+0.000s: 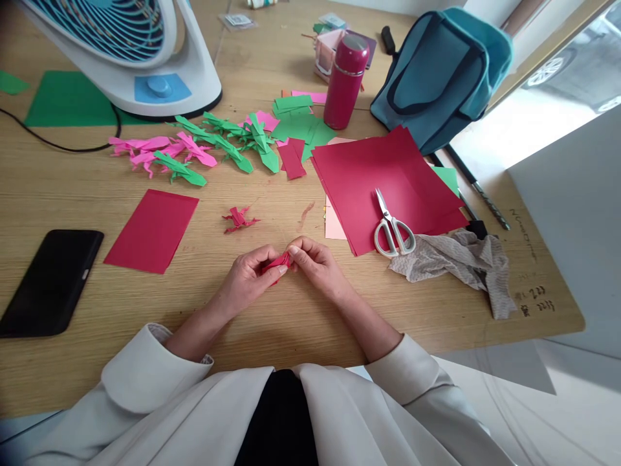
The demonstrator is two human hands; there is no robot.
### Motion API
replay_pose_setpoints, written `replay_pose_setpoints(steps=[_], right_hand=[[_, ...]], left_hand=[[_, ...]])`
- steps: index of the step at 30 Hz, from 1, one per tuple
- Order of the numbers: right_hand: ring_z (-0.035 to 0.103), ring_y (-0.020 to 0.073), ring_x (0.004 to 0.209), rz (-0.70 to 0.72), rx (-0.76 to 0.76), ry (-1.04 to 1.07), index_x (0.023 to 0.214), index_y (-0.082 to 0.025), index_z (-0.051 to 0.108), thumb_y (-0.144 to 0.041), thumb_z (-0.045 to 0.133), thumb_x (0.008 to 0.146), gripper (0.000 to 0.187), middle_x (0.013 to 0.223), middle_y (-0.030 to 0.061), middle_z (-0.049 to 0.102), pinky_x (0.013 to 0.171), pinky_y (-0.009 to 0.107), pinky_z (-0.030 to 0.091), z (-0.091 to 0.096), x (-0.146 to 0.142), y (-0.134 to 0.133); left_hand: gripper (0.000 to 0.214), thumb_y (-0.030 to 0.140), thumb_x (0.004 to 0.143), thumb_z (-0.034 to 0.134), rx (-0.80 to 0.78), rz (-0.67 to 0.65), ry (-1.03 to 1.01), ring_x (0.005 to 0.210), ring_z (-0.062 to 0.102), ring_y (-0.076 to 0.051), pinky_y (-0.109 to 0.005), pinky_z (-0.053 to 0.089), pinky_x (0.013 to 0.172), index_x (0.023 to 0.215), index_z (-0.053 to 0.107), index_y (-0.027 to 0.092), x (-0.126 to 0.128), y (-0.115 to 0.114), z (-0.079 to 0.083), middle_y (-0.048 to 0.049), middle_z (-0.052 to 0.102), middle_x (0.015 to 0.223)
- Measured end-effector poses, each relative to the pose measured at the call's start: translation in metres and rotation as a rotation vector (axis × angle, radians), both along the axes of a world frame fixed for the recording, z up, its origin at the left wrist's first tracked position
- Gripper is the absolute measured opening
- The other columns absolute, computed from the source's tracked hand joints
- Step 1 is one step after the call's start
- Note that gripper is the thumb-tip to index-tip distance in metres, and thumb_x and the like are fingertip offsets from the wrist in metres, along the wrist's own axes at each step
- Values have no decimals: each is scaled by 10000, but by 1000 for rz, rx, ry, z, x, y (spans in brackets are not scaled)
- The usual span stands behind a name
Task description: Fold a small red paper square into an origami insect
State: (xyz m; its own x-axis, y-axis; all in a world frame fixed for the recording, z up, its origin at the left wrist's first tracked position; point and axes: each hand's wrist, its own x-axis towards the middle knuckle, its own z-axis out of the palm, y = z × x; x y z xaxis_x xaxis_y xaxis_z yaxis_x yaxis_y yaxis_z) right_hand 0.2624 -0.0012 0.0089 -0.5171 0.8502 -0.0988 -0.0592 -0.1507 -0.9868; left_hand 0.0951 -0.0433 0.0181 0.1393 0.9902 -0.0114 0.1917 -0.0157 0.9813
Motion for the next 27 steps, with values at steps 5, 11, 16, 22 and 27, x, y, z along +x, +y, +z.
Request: replay_pose_setpoints(steps=[5,11,16,22,27], right_hand=[[505,122,696,-37,26,16,887,-205,572,-515,670,865,326,787,-8,552,686,267,435,0,-5,-6],[517,128,689,-6,23,31,880,-212,544,-477,720,831,322,768,-14,560,666,276,446,-2,-12,-14],[504,123,711,0,165,-54,843,-186,596,-393,667,893,224,774,-4,568,669,267,415,-8,-13,-18],[452,108,637,-48,260,-135,754,-187,543,-395,643,903,275,704,-21,521,608,255,378,-10,-16,-21],[458,113,645,-19,304,-196,756,-184,555,-391,633,905,267,717,-10,532,613,261,378,-10,-14,-21]], left_hand=[[155,296,860,646,-31,123,-280,662,475,-99,-219,394,634,790,573,178,0,0,-7,32,519,714],[224,302,824,695,-74,182,-502,716,531,-107,-237,458,683,758,516,185,4,-1,-12,22,547,788],[200,252,811,691,-33,196,-466,741,489,-98,-218,426,709,728,522,183,4,-2,-12,33,516,762],[165,262,845,653,45,230,-274,694,496,-109,-251,418,680,746,550,180,1,-2,-13,20,556,744],[157,236,858,633,131,246,-160,691,515,-115,-257,414,659,725,573,179,-3,-1,-8,11,565,743]])
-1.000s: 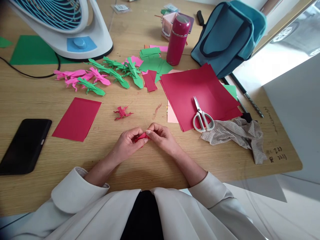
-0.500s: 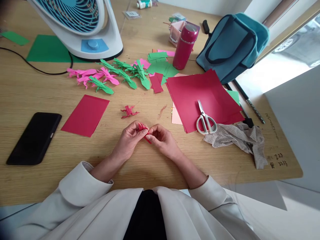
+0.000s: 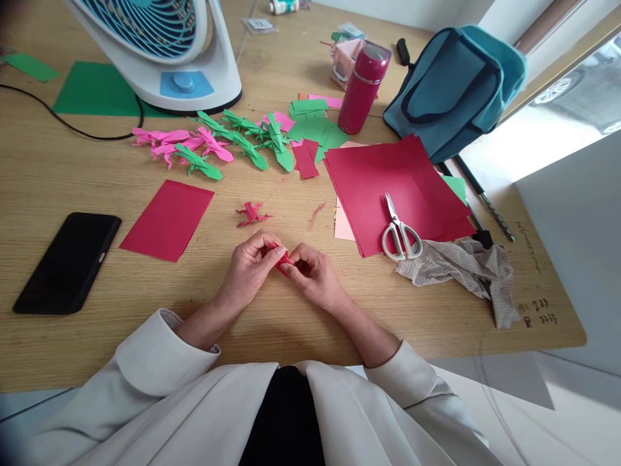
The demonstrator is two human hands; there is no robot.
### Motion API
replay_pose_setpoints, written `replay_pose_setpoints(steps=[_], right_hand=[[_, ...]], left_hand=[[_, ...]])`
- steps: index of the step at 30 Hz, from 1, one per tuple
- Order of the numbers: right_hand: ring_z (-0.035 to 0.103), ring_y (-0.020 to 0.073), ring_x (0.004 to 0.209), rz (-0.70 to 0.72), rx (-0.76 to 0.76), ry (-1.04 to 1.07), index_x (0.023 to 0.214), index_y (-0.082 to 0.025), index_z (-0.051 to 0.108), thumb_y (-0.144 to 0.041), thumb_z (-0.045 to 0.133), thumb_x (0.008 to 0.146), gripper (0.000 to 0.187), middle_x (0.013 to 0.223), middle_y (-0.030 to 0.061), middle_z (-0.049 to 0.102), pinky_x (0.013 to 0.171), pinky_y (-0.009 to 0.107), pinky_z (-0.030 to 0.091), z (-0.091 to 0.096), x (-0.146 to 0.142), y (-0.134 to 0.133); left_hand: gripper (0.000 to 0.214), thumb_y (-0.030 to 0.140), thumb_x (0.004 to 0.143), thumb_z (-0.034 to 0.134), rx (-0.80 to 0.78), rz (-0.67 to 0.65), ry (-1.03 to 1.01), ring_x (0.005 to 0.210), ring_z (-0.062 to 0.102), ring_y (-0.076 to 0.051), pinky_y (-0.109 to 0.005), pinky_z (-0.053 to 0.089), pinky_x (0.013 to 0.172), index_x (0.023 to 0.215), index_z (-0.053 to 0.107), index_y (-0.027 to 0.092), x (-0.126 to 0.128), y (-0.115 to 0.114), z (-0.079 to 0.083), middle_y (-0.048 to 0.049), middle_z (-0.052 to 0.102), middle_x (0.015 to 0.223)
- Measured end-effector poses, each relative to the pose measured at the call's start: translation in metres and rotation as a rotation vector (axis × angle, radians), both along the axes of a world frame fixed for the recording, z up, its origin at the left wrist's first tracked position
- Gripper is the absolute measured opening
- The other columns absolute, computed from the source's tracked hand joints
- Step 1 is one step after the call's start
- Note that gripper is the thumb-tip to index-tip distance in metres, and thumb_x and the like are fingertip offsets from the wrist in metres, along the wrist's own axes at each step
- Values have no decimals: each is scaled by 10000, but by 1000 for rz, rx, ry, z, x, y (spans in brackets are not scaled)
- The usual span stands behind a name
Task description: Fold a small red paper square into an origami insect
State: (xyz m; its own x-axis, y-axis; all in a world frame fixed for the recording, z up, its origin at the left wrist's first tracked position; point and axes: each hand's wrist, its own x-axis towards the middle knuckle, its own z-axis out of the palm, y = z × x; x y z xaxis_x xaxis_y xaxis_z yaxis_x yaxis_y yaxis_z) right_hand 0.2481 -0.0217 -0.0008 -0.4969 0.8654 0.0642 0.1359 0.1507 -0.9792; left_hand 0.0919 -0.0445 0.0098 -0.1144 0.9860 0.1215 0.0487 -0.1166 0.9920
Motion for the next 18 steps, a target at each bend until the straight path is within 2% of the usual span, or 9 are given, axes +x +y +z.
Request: replay_pose_setpoints(steps=[6,11,14,18], right_hand=[[454,116,642,25,-26,-17,748,-180,563,-414,634,899,287,710,-7,535,615,263,373,3,0,1],[417,105,595,26,-175,7,761,-183,555,-478,654,871,330,681,-22,517,555,248,335,4,2,2],[394,99,580,52,-232,7,765,-180,559,-483,659,865,335,660,-31,495,537,244,310,6,4,4],[410,102,606,94,-224,-15,786,-170,581,-469,641,882,320,680,-26,512,565,246,323,8,8,6]], left_hand=[[211,257,886,591,-12,19,18,696,526,-127,-268,418,689,689,578,183,-2,0,2,7,564,717],[274,371,932,544,-82,-59,-82,699,555,-131,-262,435,691,763,640,179,-7,3,0,-7,614,718],[222,387,886,611,-109,-91,-85,692,556,-125,-247,438,660,829,648,175,-9,5,-1,-5,625,745],[162,313,794,696,-132,-155,27,655,535,-111,-229,423,608,785,616,172,-13,7,-1,11,610,727]])
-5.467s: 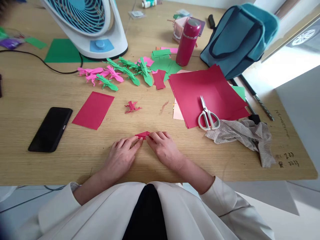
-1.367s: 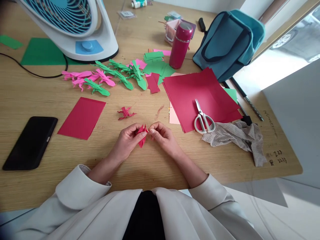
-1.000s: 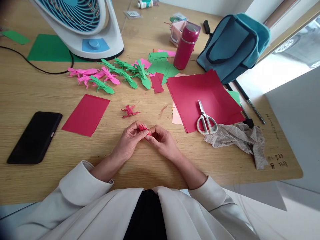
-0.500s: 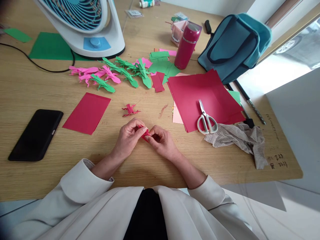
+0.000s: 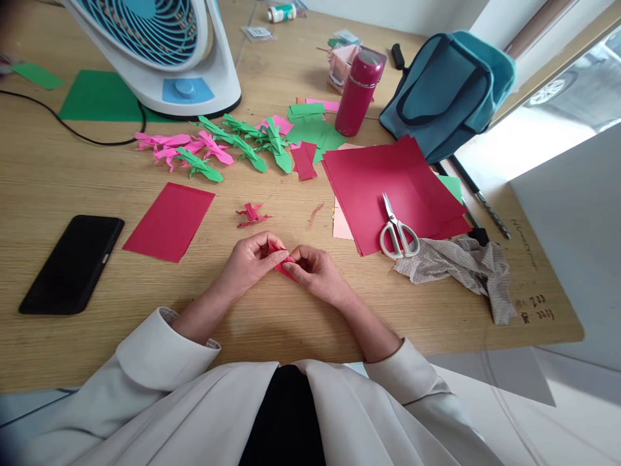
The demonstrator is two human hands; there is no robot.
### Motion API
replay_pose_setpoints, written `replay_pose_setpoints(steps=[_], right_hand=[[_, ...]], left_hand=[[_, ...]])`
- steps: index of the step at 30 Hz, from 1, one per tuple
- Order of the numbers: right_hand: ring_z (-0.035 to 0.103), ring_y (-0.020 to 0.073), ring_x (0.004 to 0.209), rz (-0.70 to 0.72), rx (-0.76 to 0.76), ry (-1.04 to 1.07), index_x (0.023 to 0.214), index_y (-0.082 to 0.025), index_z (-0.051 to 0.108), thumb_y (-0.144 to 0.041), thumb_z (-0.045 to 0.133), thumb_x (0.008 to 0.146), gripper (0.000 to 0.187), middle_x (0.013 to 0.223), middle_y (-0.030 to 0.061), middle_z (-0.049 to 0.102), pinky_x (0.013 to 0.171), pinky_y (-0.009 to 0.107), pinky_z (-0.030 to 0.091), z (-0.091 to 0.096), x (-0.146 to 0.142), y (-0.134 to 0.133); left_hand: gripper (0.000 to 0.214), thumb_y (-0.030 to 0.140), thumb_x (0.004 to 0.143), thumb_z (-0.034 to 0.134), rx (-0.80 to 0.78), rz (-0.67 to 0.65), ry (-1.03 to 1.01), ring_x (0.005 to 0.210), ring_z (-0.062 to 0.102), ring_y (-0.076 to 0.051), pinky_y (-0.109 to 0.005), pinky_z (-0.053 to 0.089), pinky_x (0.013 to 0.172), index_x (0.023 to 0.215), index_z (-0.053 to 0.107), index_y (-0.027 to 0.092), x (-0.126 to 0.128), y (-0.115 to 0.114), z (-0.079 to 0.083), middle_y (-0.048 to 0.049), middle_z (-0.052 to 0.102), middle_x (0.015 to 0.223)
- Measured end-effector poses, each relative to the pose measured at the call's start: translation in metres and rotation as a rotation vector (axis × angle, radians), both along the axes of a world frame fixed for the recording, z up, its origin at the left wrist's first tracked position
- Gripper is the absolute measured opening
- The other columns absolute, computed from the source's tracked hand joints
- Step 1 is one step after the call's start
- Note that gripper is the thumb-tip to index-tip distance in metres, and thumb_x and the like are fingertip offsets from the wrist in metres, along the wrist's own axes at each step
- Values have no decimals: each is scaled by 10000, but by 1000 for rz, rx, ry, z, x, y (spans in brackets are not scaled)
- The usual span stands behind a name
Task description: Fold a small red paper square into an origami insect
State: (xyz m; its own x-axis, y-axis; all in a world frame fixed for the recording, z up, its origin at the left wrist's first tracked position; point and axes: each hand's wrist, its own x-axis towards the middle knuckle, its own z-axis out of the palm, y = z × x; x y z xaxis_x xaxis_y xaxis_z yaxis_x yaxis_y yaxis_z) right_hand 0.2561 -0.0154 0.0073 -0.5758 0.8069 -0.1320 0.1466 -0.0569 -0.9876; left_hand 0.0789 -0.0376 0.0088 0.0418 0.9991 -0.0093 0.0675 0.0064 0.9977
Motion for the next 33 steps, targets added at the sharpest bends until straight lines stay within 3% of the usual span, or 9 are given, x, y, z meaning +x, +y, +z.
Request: replay_pose_setpoints(steps=[4,9,15,20,25,29,33], right_hand=[[466,115,642,-33,44,-44,790,-169,590,-479,634,884,327,699,-13,560,600,248,357,2,5,2],[442,106,611,-33,137,-88,748,-173,569,-454,623,891,320,662,-23,535,574,239,340,2,7,3],[513,123,685,-41,152,-107,804,-166,601,-399,611,898,251,747,0,593,640,246,395,2,5,0],[497,118,651,-50,166,-128,768,-164,586,-421,612,900,290,703,-6,575,606,240,380,2,5,0],[541,134,702,-89,172,-65,955,-179,592,-454,594,925,276,803,10,600,639,252,433,0,9,-1],[591,198,905,-150,487,-135,1082,-207,565,-364,596,937,216,1018,76,602,794,342,497,1,18,-8],[549,269,1083,-14,904,-358,1161,-226,570,-282,599,927,242,1165,126,578,925,456,470,3,24,-16]], left_hand=[[156,287,780,672,-36,-32,57,609,514,-97,-218,403,574,726,587,169,-4,1,4,25,587,687],[148,296,822,621,-18,-118,146,638,554,-110,-222,427,606,764,650,162,-5,-1,9,6,639,717],[133,233,830,582,84,-106,248,629,534,-103,-211,415,600,723,623,164,-3,-4,12,16,614,683],[144,251,833,606,56,-120,221,585,500,-94,-212,401,579,723,628,161,-4,-3,11,22,610,666],[165,297,838,619,15,-79,215,576,494,-95,-214,387,560,738,633,167,-6,-3,7,23,614,671],[157,289,839,607,-9,-49,219,563,505,-98,-214,389,551,738,644,175,-7,-4,9,26,621,650],[133,246,836,586,22,-56,248,596,548,-107,-216,420,578,772,685,182,-5,-6,10,14,683,705]])
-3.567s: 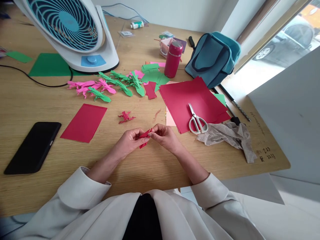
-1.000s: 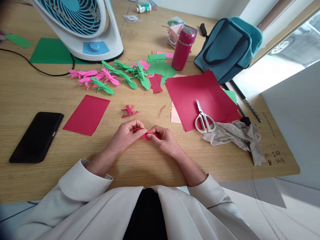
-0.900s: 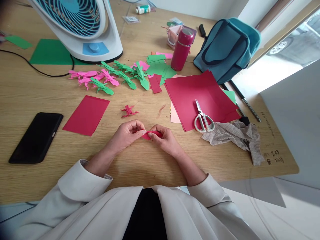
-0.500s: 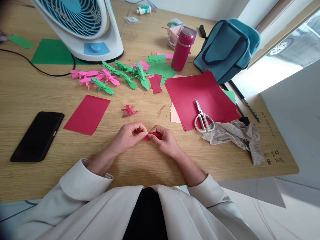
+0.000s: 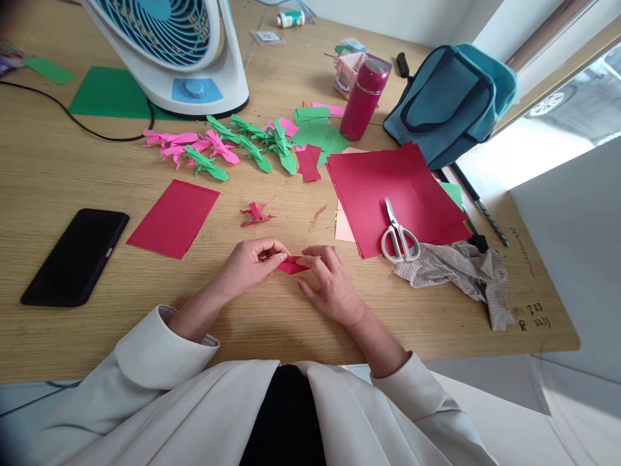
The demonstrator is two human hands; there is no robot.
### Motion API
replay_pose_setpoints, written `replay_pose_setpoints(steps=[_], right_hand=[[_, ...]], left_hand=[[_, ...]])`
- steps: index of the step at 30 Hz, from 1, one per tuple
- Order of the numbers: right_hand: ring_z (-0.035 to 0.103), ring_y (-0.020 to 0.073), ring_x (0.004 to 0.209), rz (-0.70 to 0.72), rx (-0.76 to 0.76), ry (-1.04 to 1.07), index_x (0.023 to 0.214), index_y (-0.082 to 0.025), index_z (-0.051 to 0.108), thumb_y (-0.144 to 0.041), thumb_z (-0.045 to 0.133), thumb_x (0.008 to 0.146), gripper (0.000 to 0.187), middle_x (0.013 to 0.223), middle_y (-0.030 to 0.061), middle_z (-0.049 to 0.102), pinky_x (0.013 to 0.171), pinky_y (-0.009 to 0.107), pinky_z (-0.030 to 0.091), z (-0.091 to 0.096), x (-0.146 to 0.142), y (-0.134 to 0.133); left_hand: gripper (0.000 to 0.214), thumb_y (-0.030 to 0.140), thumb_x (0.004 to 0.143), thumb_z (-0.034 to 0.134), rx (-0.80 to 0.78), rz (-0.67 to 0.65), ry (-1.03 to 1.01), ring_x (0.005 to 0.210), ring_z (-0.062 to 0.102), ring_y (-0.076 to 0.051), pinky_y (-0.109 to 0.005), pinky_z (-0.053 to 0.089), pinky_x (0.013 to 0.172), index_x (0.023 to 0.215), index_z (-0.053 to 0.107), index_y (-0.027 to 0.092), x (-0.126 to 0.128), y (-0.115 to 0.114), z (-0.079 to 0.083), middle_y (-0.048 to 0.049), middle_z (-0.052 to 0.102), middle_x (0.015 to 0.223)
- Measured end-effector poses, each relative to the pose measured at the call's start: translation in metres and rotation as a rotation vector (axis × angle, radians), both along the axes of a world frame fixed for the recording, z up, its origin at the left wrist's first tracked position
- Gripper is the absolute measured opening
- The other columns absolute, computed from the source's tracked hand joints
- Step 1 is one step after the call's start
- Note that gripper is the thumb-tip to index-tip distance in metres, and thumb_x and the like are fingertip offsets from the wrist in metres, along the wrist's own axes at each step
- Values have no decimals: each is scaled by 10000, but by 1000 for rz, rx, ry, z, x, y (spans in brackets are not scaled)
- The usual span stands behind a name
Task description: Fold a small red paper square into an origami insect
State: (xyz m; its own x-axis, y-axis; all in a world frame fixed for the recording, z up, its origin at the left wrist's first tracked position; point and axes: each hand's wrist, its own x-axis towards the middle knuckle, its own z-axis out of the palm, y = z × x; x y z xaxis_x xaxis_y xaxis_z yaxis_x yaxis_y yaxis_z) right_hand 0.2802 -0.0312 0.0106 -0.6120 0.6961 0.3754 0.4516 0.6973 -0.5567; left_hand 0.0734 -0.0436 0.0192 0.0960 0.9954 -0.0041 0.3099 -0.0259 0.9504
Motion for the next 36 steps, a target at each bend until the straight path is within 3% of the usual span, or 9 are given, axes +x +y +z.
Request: replay_pose_setpoints(steps=[4,8,13,18,25,29,36], right_hand=[[552,247,961,62,189,-210,1145,-217,594,-235,561,954,195,1114,113,630,842,420,448,-3,0,-4],[557,221,893,108,266,-263,1101,-193,597,-211,538,969,145,1050,103,656,767,386,408,-9,-1,-5],[559,210,889,157,238,-302,1082,-189,611,-239,532,976,142,1045,95,658,775,377,387,-11,1,-10],[544,201,867,189,202,-317,1016,-198,644,-245,534,974,127,1011,80,657,770,368,381,-12,4,-15],[560,204,879,195,160,-281,1081,-181,673,-199,507,988,190,1034,98,667,762,368,415,-11,7,-21],[561,190,819,191,189,-277,1072,-176,675,-178,495,992,197,1020,89,678,734,360,419,-10,7,-25],[561,193,842,169,189,-287,1006,-181,675,-159,503,985,174,1025,88,671,774,362,422,-12,8,-29]], left_hand=[[132,198,833,568,34,-40,93,597,567,-109,-223,430,598,810,698,198,3,-3,-5,17,714,740],[128,135,824,568,91,-103,200,632,584,-118,-234,416,618,802,672,205,6,-5,-10,19,700,746],[193,51,816,519,134,-191,352,757,607,-157,-272,445,688,785,634,203,10,-10,-10,-10,664,811],[153,66,837,560,267,-174,529,860,567,-191,-323,474,787,770,606,196,13,-21,-15,-36,585,871],[209,112,964,449,485,-281,595,882,565,-190,-329,500,821,953,647,177,-5,-47,-17,-57,647,917],[259,107,976,434,560,-315,669,983,586,-199,-356,496,922,1131,632,169,-14,-59,-21,-83,672,1098],[228,144,974,469,583,-329,839,938,589,-218,-368,488,844,1097,660,172,-10,-61,-18,-85,682,1065]])
